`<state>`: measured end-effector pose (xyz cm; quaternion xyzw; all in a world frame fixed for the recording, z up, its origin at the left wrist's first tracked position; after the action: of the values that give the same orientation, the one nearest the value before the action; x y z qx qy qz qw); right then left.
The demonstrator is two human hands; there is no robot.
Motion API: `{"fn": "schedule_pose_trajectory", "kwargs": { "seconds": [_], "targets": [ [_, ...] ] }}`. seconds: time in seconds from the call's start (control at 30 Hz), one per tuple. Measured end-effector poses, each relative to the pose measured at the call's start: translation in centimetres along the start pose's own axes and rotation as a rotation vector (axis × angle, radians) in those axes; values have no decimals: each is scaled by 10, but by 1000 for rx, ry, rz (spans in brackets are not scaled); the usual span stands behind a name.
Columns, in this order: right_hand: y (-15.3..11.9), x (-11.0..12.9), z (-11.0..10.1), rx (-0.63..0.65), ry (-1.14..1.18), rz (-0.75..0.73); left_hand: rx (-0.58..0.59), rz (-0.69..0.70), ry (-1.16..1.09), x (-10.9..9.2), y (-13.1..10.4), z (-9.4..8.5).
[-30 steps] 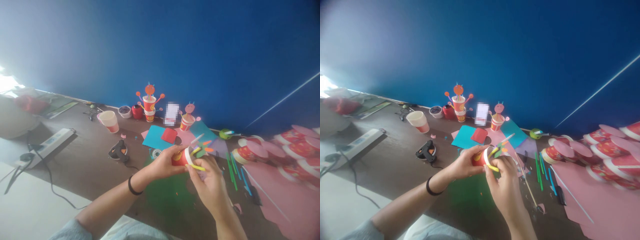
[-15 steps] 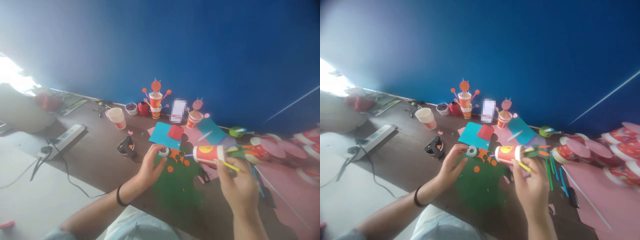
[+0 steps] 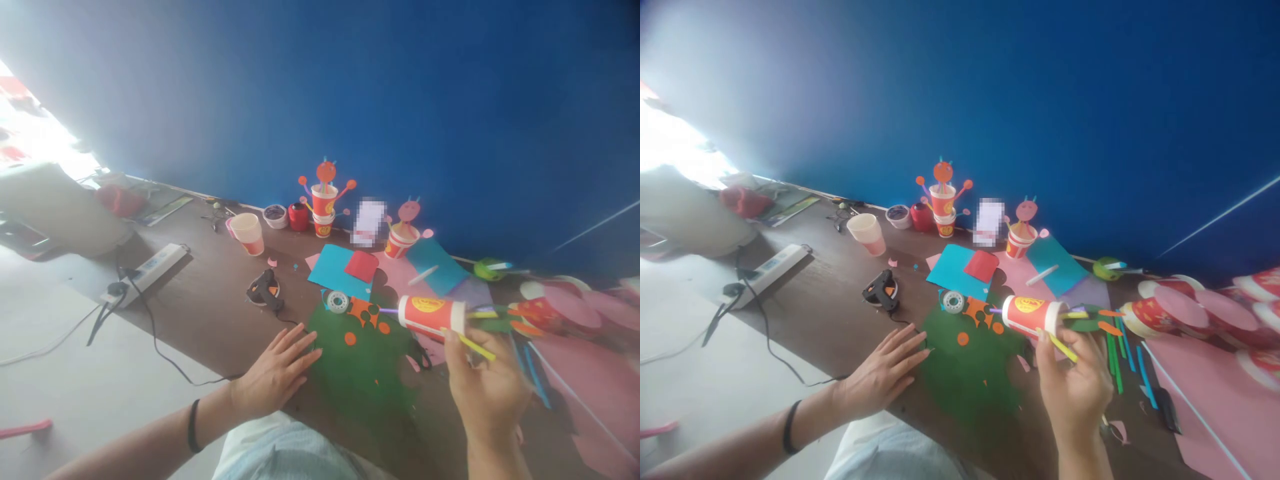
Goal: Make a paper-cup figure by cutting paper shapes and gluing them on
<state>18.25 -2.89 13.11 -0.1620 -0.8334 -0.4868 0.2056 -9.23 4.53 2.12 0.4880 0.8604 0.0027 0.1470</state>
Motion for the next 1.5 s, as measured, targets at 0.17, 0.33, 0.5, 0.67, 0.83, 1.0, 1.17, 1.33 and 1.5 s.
{"fn": "schedule_pose_trajectory", "kwargs": {
  "seconds": [0.17,0.33,0.5,0.67,0.83,1.0,1.17,1.33,1.5],
  "targets": [
    [-3,14,3,-3,49,-62,15,-3,12,7,18,8],
    [-5,6,1,45,3,7,-14,-10,-10,20,8,10],
    [-7,7,2,57,-17,8,-47,2,33,37,-10,2],
    [-7,13,6,65,-1,-30,-97,22,94,56,-29,-18],
    [-7,13,7,101,48,-31,-96,185,83,74,-51,-37],
    [-3,17,4,98,111,-31,-71,342,72,83,-68,-55],
    [1,21,3,98,103,-37,-42,330,74,96,-80,-64],
    [2,15,3,102,78,-30,3,214,200,141,-102,-60],
    [-1,7,2,107,67,-19,-3,152,283,174,-113,-66]
  ]
}}
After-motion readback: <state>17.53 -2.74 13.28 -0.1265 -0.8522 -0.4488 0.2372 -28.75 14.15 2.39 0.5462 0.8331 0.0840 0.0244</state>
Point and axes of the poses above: each hand's wrist, its own y-axis towards the middle knuckle, its own z-axis out of the palm, x = y × z, the point moved 10 cm from there along y, towards the middle knuckle, and after that the axes turned 4 degrees about -x, right-handed, at the moved point
